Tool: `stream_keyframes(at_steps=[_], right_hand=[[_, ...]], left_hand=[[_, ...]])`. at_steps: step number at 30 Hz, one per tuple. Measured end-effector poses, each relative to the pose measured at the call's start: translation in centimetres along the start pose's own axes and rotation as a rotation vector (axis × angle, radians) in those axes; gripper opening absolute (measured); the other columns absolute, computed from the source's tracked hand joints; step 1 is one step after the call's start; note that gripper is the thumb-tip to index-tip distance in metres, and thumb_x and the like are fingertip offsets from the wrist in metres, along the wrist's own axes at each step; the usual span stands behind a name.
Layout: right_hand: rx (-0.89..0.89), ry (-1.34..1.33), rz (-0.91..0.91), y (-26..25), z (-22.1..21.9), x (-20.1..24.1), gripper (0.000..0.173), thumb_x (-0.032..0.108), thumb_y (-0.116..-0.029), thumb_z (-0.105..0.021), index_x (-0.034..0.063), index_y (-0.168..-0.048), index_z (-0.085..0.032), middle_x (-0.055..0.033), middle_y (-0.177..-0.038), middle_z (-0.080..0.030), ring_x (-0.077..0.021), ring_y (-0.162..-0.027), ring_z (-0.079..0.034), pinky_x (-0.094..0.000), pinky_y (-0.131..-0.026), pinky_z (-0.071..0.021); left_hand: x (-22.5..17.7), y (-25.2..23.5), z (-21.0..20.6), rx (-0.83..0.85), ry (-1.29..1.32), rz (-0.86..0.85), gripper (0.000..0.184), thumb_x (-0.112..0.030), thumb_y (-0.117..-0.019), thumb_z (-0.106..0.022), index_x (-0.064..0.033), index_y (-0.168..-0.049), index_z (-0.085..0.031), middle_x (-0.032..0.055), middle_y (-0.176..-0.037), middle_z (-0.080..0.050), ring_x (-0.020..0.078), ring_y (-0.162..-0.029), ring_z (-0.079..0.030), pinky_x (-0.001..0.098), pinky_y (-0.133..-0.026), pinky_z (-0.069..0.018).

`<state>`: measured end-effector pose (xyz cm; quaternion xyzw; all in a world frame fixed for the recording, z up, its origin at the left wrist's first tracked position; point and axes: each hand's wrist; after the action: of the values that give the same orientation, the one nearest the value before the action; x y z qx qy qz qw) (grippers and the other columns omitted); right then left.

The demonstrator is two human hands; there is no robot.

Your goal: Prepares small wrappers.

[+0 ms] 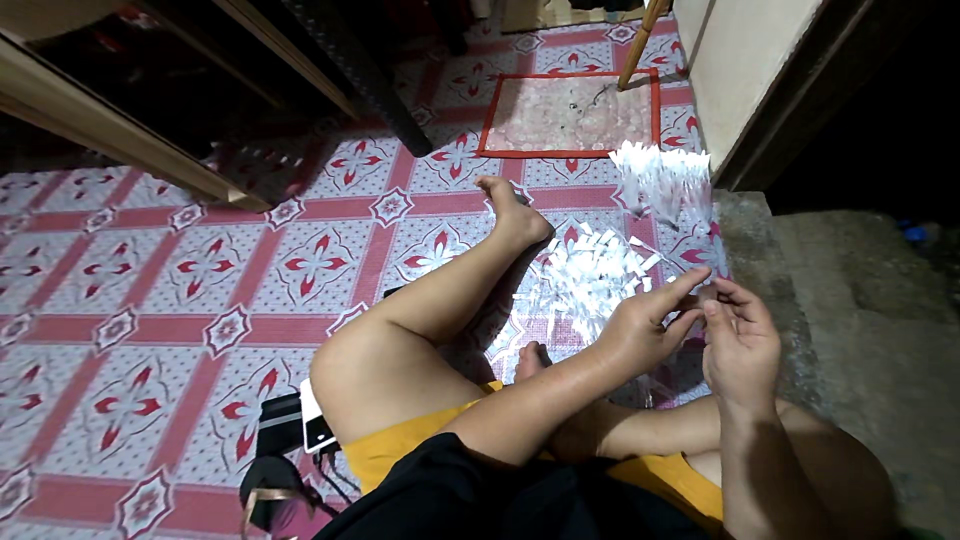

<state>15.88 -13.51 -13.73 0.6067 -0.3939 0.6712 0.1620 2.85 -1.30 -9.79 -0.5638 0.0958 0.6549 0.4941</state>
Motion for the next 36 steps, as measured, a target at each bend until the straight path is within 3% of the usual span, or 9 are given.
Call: stream_keyframes(at_steps=[2, 6, 12, 14, 18, 23, 27, 30, 36], right_hand=[[0.027, -0.016, -0.072, 0.0, 0.2, -0.2, 0.032, 0.013, -0.1028, -0.06, 0.0082, -0.134, -0.061, -0.0074, -0.125, -0.066, -0.0216, -0.11, -0.066, -0.039, -0.092, -0.0596], [0.048, -0.067, -0.057, -0.1, 0.6, -0.9, 0.019, 0.011, -0.0988, -0.067, 0.0052, -0.117, -0.069, -0.0103, -0.121, -0.067, -0.0248, -0.11, -0.065, -0.0398, -0.09, -0.0599], [0.065, 0.143, 0.047, 0.1, 1.2, -2.0, 0.019, 0.014, -0.0964, -0.07, 0.0117, -0.114, -0.074, -0.0036, -0.123, -0.068, -0.0218, -0.115, -0.065, -0.0372, -0.094, -0.0593], [0.072, 0.143, 0.075, -0.2, 2.9, -3.2, 0.02, 0.014, -0.0983, -0.068, 0.0111, -0.117, -0.072, -0.0039, -0.123, -0.068, -0.0215, -0.115, -0.065, -0.0366, -0.095, -0.0587], [-0.007, -0.006, 0.077, -0.9, 6.6, -2.9, 0.021, 0.007, -0.1025, -0.059, 0.0032, -0.122, -0.066, -0.0112, -0.122, -0.067, -0.0266, -0.106, -0.068, -0.0405, -0.089, -0.0611], [-0.264, -0.103, -0.015, -1.6, 4.9, 3.4, 0.016, 0.01, -0.1043, -0.056, 0.0061, -0.118, -0.063, -0.0055, -0.109, -0.068, -0.0154, -0.08, -0.068, -0.0314, -0.07, -0.0616], [-0.331, -0.092, -0.083, -2.1, 2.6, 6.7, 0.012, 0.013, -0.1046, -0.056, 0.0099, -0.112, -0.064, 0.0011, -0.098, -0.068, -0.008, -0.069, -0.064, -0.0234, -0.06, -0.0576], [-0.291, -0.088, -0.079, -1.9, 2.4, 6.2, 0.011, 0.013, -0.1035, -0.059, 0.0088, -0.111, -0.065, -0.0007, -0.101, -0.068, -0.0083, -0.068, -0.063, -0.0231, -0.058, -0.0566], [-0.301, -0.102, -0.086, -1.7, 1.0, 8.1, 0.01, 0.011, -0.1032, -0.058, 0.0095, -0.11, -0.065, 0.0017, -0.1, -0.069, -0.0056, -0.066, -0.062, -0.0207, -0.058, -0.0561]], left_hand=[[0.1, 0.1, 0.2, 0.006, -0.034, -0.007, 0.057, -0.021, -0.0971, -0.072, -0.0161, -0.15, -0.051, -0.0028, -0.117, -0.074, 0.0092, -0.101, -0.073, 0.0337, -0.092, -0.0629], [0.4, 0.3, 0.2, -0.012, -0.036, -0.024, 0.061, -0.019, -0.0958, -0.074, -0.0163, -0.152, -0.049, -0.0026, -0.113, -0.075, 0.0096, -0.099, -0.073, 0.0343, -0.091, -0.0633], [2.8, 0.9, -1.2, -0.008, -0.147, 0.174, 0.076, -0.033, -0.0928, -0.075, -0.0258, -0.157, -0.034, -0.0106, -0.098, -0.072, 0.0015, -0.082, -0.069, 0.0267, -0.074, -0.0622], [4.6, 1.8, -1.8, 0.092, -0.243, 0.179, 0.063, -0.039, -0.0976, -0.068, -0.0284, -0.154, -0.042, -0.0125, -0.101, -0.072, 0.0, -0.085, -0.068, 0.0259, -0.078, -0.0611], [7.6, 4.3, 0.1, 0.339, -0.51, 0.151, 0.032, -0.038, -0.1019, -0.057, -0.0346, -0.133, -0.063, -0.0135, -0.12, -0.069, 0.003, -0.113, -0.063, 0.0322, -0.102, -0.0524], [9.8, 5.0, 6.9, 0.411, -0.738, 0.278, 0.022, -0.031, -0.1004, -0.057, -0.0379, -0.116, -0.071, -0.008, -0.115, -0.069, 0.0127, -0.113, -0.063, 0.0402, -0.097, -0.0549], [11.9, 5.3, 7.5, 0.639, -0.71, 0.143, 0.02, -0.034, -0.0994, -0.059, -0.0403, -0.116, -0.068, -0.0085, -0.116, -0.067, 0.0147, -0.115, -0.061, 0.0422, -0.097, -0.054], [11.4, 5.8, 6.1, 0.81, -0.62, 0.01, 0.019, -0.03, -0.0966, -0.066, -0.0333, -0.115, -0.068, -0.001, -0.124, -0.063, 0.0236, -0.119, -0.059, 0.0479, -0.098, -0.0541], [10.4, 7.8, 4.9, 0.886, -0.591, -0.116, 0.028, -0.028, -0.0915, -0.071, -0.0346, -0.119, -0.068, 0.0048, -0.134, -0.057, 0.0315, -0.125, -0.054, 0.0544, -0.099, -0.0517]])
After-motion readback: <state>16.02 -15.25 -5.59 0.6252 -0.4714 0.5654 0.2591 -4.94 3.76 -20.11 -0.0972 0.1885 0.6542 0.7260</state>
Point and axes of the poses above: each hand's wrist, its own y-axis away from the middle knuckle, its own z-axis out of the back of the hand, x = y × z
